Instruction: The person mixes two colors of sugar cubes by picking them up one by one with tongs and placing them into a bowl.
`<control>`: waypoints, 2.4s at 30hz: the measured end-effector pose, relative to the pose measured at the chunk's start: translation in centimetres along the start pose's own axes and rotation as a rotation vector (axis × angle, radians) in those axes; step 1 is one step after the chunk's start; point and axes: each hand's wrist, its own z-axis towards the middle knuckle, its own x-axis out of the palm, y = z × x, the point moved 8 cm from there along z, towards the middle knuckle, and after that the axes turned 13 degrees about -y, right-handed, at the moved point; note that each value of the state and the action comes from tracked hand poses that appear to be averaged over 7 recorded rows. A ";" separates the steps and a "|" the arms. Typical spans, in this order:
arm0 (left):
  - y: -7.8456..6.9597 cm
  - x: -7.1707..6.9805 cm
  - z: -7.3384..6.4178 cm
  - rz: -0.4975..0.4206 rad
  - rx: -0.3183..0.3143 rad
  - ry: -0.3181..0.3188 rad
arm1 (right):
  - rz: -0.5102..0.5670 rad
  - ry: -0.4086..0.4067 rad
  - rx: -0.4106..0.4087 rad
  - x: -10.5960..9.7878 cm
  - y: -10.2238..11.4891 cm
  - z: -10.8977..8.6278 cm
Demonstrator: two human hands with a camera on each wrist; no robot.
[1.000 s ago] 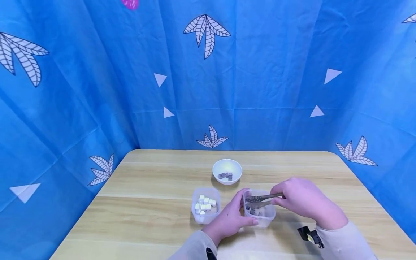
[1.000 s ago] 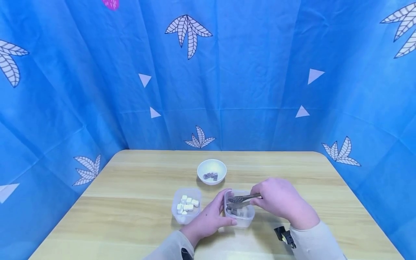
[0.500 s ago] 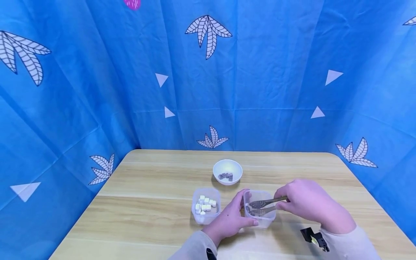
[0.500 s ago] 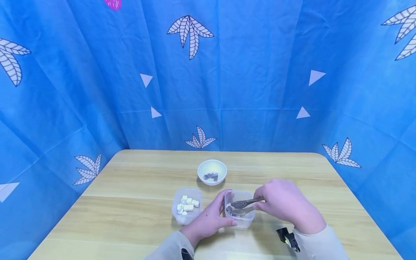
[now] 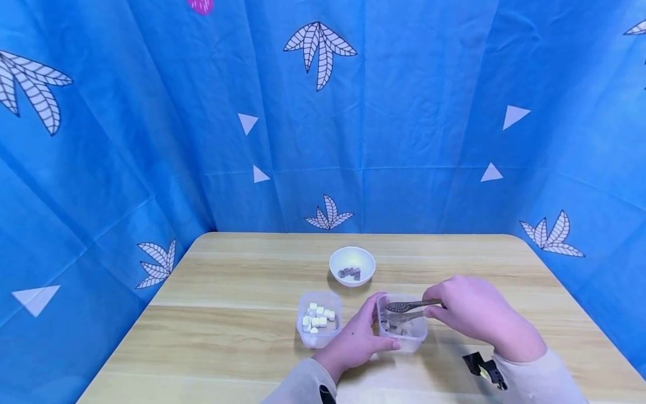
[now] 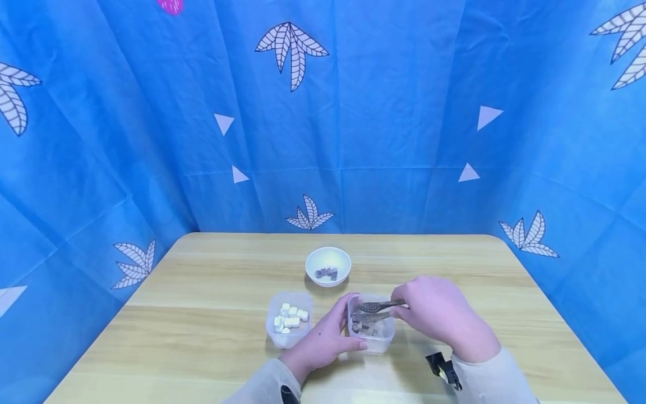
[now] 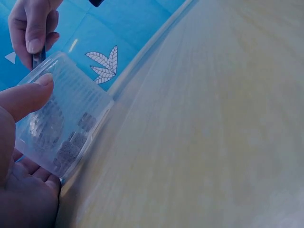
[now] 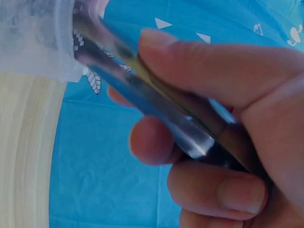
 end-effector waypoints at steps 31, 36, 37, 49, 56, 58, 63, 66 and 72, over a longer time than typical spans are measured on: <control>-0.2 0.0 0.0 0.014 0.011 0.004 | 0.041 0.011 -0.085 -0.5 0.0 -0.2; -0.3 0.0 0.0 0.017 0.015 0.002 | 0.034 0.010 -0.121 -0.4 0.4 0.0; -0.3 0.0 0.0 0.017 0.016 0.003 | 0.034 0.008 -0.121 -0.4 0.4 0.0; -0.3 0.0 0.1 0.025 0.024 0.003 | 0.022 -0.010 -0.139 0.2 0.7 0.1; -0.2 0.1 -0.1 0.021 0.025 0.008 | 0.052 -0.041 -0.173 0.0 0.8 0.0; -0.2 0.0 0.0 0.028 0.030 0.004 | 0.056 -0.038 -0.159 -0.2 0.4 -0.1; -0.2 0.0 0.0 0.030 0.036 0.001 | 0.069 -0.040 -0.124 -1.4 -0.5 -0.3; -0.2 0.0 0.0 0.031 0.019 -0.004 | 0.073 -0.081 -0.115 -2.4 -1.0 -0.5; 0.0 -0.1 0.0 0.062 -0.001 -0.021 | 0.048 -0.233 -0.048 -3.5 -1.6 -0.1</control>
